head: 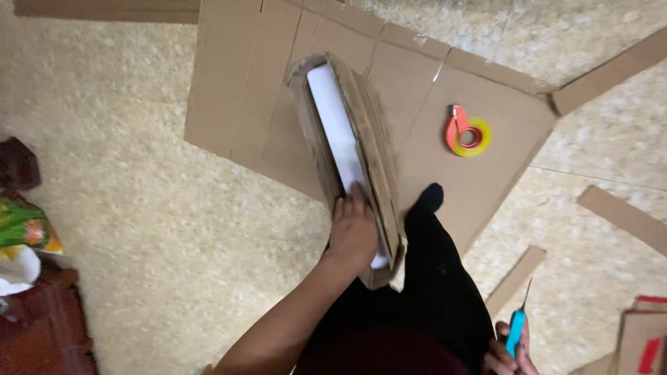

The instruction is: Packing a white item into a custom-fitted cardboard box and sealing it with tape.

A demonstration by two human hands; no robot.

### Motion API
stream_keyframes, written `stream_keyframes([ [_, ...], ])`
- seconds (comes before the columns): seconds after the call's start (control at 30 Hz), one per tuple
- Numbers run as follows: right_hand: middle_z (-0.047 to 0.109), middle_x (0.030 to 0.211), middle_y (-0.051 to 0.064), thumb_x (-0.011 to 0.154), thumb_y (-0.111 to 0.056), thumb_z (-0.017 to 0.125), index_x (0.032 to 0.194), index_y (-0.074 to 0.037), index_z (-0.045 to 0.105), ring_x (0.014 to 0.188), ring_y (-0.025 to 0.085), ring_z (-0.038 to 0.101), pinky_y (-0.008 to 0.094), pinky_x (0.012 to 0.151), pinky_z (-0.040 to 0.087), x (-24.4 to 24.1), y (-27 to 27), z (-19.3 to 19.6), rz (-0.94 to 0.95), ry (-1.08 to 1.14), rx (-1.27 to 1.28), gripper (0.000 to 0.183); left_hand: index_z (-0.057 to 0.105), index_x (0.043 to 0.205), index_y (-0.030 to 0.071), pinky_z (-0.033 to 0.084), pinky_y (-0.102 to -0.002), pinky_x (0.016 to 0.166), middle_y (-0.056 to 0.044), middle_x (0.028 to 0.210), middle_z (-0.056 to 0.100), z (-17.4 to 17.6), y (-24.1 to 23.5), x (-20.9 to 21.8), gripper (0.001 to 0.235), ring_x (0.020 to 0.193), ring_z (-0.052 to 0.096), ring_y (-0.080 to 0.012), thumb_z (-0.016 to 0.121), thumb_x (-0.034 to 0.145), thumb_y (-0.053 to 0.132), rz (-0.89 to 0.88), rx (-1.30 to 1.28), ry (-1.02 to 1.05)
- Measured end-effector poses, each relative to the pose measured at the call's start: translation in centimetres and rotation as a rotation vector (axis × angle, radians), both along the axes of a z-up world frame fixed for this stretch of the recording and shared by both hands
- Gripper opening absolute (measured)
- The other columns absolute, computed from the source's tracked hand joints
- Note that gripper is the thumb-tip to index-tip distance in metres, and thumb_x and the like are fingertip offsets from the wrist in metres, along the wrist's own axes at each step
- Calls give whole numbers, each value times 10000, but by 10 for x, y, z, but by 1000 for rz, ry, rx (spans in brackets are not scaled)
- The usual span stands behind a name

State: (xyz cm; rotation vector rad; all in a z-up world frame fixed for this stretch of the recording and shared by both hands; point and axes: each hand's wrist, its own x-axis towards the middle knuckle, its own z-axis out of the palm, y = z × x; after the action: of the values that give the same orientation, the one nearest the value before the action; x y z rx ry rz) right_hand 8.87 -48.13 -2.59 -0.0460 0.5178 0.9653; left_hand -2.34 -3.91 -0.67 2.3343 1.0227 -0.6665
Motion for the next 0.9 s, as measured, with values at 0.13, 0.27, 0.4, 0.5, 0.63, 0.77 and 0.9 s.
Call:
stream_keyframes([
  [0.13, 620, 1094, 133, 988, -152, 620, 1543, -39, 384, 727, 186, 561, 316, 625, 474, 14, 82, 91, 511, -601, -858, 614, 553, 1378, -32, 71, -542, 1305, -263, 1472, 486, 44, -48, -44, 490, 1415, 438, -380, 509, 1005, 282, -136, -347, -15],
  [0.27, 598, 954, 147, 981, -218, 580, 1470, -30, 419, 756, 216, 584, 363, 687, 515, 23, 181, 129, 869, -1380, -1153, 548, 620, 1328, -28, 35, -548, 1228, -219, 1285, 635, 25, -63, -77, 568, 1313, 497, -380, 598, 907, 353, -161, -376, -445],
  [0.4, 703, 900, 194, 953, -283, 558, 1487, -89, 406, 784, 290, 721, 429, 738, 572, 33, 227, 154, 1301, -1723, -1258, 588, 700, 1227, 39, 57, -507, 1261, -184, 1162, 688, 31, -68, -66, 452, 1251, 545, -341, 610, 895, 331, -191, -246, -374],
  [0.5, 658, 1196, 294, 1007, -268, 563, 1456, -49, 438, 1017, 473, 664, 508, 816, 547, 37, 229, 144, 1189, -2311, -942, 515, 739, 1082, 82, 153, -449, 1301, -123, 1060, 744, -10, -97, -57, 269, 1222, 606, -277, 576, 932, 234, -174, -55, -406],
  [0.63, 660, 1202, 241, 977, -265, 556, 1504, -102, 410, 889, 490, 676, 535, 763, 553, 42, 205, 145, 1363, -2348, -1090, 570, 757, 1017, 52, 304, -422, 1208, -104, 905, 731, -11, -126, -33, 230, 1042, 642, -268, 584, 885, 127, -85, 163, -650],
  [0.77, 681, 1109, 201, 949, -254, 584, 1527, -127, 402, 840, 461, 683, 518, 749, 557, 50, 182, 139, 1500, -2402, -1077, 619, 744, 972, 62, 362, -408, 1159, -87, 844, 728, -14, -128, -13, 198, 963, 657, -249, 576, 875, 100, -110, 191, -596],
  [0.9, 679, 1101, 209, 958, -229, 583, 1504, -106, 420, 802, 452, 688, 513, 707, 562, 50, 164, 132, 1416, -2416, -1061, 582, 741, 986, 70, 378, -396, 1113, -87, 849, 728, -17, -135, 4, 205, 945, 653, -251, 570, 877, 99, -104, 197, -606],
])
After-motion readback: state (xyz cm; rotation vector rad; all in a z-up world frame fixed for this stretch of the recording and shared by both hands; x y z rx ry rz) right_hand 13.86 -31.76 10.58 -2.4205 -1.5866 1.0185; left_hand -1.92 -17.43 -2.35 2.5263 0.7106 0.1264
